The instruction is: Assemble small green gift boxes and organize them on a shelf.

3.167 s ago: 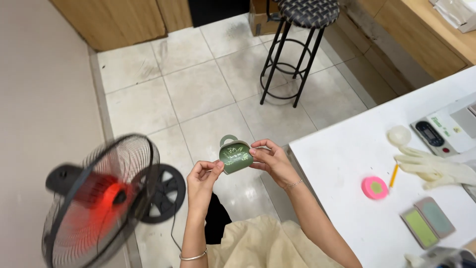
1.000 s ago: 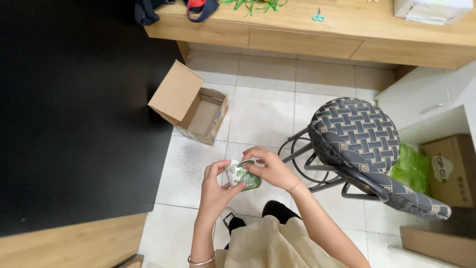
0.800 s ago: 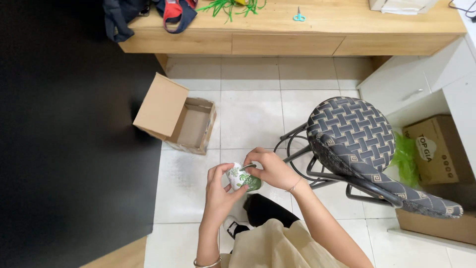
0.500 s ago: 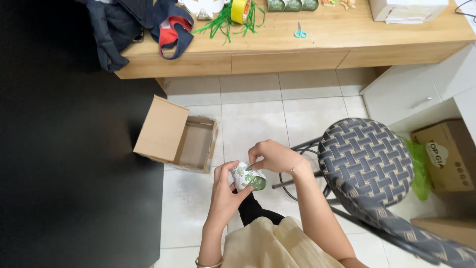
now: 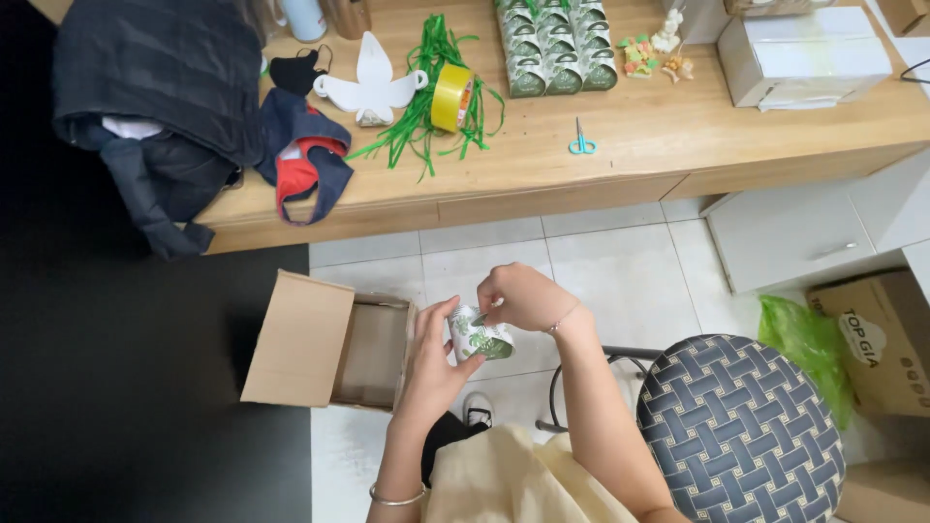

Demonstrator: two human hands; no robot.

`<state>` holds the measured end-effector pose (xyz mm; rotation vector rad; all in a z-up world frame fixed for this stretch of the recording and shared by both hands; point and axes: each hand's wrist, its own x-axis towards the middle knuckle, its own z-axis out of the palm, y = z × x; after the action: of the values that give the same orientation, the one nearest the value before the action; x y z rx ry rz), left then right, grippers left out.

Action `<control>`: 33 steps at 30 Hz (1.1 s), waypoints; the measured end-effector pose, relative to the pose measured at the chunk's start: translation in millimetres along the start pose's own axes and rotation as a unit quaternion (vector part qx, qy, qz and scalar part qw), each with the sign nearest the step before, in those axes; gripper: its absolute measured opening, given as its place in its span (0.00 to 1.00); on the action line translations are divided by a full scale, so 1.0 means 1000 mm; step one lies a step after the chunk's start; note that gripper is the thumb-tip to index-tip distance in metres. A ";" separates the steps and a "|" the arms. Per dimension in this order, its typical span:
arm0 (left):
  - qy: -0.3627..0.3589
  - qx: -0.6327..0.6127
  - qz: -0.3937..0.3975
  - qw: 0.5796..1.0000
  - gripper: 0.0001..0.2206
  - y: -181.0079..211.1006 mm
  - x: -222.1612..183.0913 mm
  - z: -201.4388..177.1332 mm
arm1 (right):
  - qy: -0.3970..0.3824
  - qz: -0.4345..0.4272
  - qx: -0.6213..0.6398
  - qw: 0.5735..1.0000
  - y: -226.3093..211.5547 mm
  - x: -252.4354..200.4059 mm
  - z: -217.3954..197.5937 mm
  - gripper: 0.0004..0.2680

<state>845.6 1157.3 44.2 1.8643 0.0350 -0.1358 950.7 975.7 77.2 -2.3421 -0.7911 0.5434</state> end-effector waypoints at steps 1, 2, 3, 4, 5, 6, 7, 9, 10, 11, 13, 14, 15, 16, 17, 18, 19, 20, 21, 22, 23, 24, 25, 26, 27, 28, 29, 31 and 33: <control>-0.007 -0.001 -0.004 1.000 0.39 0.001 0.011 0.003 | -0.001 0.007 0.003 1.000 0.009 0.001 -0.001 0.04; -0.012 0.024 -0.002 1.000 0.39 0.001 0.022 0.005 | 0.020 0.011 0.014 1.000 0.019 0.003 -0.002 0.04; -0.016 0.051 0.000 0.999 0.39 0.002 0.033 0.006 | 0.042 0.014 0.024 0.999 0.027 0.005 -0.003 0.04; -0.023 0.051 -0.002 0.998 0.39 0.000 0.044 0.005 | 0.042 0.020 0.028 0.999 0.032 0.009 -0.005 0.04; -0.028 0.062 0.004 0.998 0.39 -0.002 0.057 0.005 | 0.064 0.012 0.022 0.998 0.038 0.014 -0.010 0.04; -0.034 0.073 0.011 0.997 0.39 -0.003 0.070 0.005 | 0.085 0.004 0.015 0.996 0.044 0.019 -0.015 0.03; -0.038 0.072 0.014 0.997 0.39 -0.010 0.086 0.006 | 0.088 0.007 0.014 0.996 0.049 0.027 -0.020 0.03; -0.035 0.096 0.098 0.990 0.39 -0.022 0.118 0.007 | 0.114 0.013 0.022 0.993 0.059 0.044 -0.032 0.03; -0.038 0.095 0.102 0.990 0.39 -0.018 0.137 0.006 | 0.117 0.015 0.021 0.993 0.065 0.054 -0.038 0.03; -0.055 0.108 0.091 0.988 0.39 -0.014 0.153 0.003 | 0.117 0.027 0.012 0.993 0.069 0.064 -0.042 0.03; -0.075 0.121 0.084 0.986 0.38 -0.006 0.187 -0.002 | 0.122 0.040 0.002 0.992 0.077 0.085 -0.056 0.03; -0.097 0.123 0.069 0.985 0.38 -0.002 0.206 -0.006 | 0.128 0.040 -0.001 0.991 0.080 0.097 -0.067 0.03; -0.117 0.125 0.051 0.984 0.37 0.002 0.223 -0.009 | 0.133 0.039 -0.004 0.990 0.084 0.109 -0.078 0.03; -0.118 0.125 0.053 0.984 0.37 0.005 0.242 -0.012 | 0.135 0.040 -0.004 0.990 0.086 0.119 -0.091 0.03; -0.112 0.116 0.082 0.984 0.37 0.006 0.258 -0.015 | 0.147 0.038 0.015 0.988 0.088 0.127 -0.101 0.03; -0.106 0.106 0.110 0.983 0.38 0.006 0.274 -0.018 | 0.159 0.037 0.034 0.986 0.090 0.135 -0.110 0.03; -0.111 0.106 0.111 0.982 0.38 0.009 0.289 -0.022 | 0.162 0.040 0.035 0.985 0.093 0.144 -0.119 0.03; -0.103 0.105 0.130 0.980 0.38 0.012 0.303 -0.025 | 0.186 0.044 0.033 0.981 0.095 0.153 -0.128 0.03; -0.095 0.102 0.148 0.979 0.39 0.014 0.316 -0.026 | 0.206 0.047 0.029 0.977 0.098 0.159 -0.137 0.03; -0.098 0.099 0.148 0.979 0.39 0.014 0.327 -0.028 | 0.207 0.051 0.028 0.977 0.104 0.166 -0.142 0.03; -0.095 0.104 0.151 0.978 0.39 0.015 0.337 -0.031 | 0.226 0.053 0.028 0.972 0.109 0.173 -0.147 0.03; -0.092 0.109 0.153 0.978 0.39 0.016 0.347 -0.033 | 0.244 0.054 0.028 0.968 0.115 0.180 -0.152 0.03; -0.095 0.106 0.149 0.979 0.39 0.011 0.351 -0.036 | 0.241 0.058 0.029 0.968 0.123 0.185 -0.156 0.03; -0.089 0.088 0.137 0.982 0.38 0.007 0.354 -0.037 | 0.254 0.071 0.024 0.964 0.131 0.189 -0.159 0.03; -0.083 0.072 0.131 0.985 0.37 0.003 0.362 -0.039 | 0.272 0.081 0.017 0.959 0.140 0.195 -0.166 0.03; -0.084 0.071 0.132 0.985 0.37 0.001 0.365 -0.041 | 0.273 0.082 0.016 0.958 0.148 0.200 -0.173 0.03; -0.082 0.076 0.113 0.987 0.35 -0.001 0.368 -0.042 | 0.302 0.067 -0.005 0.951 0.156 0.206 -0.180 0.03; -0.076 0.079 0.089 0.990 0.33 -0.007 0.372 -0.044 | 0.325 0.049 -0.025 0.944 0.171 0.220 -0.196 0.02; -0.064 0.090 0.080 0.991 0.30 -0.014 0.376 -0.043 | 0.334 0.107 0.036 0.936 0.188 0.235 -0.212 0.02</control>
<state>1220.9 1185.6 1.6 2.0256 -0.2229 -0.1511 1315.0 921.5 67.8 -2.3255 -0.1960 -0.1530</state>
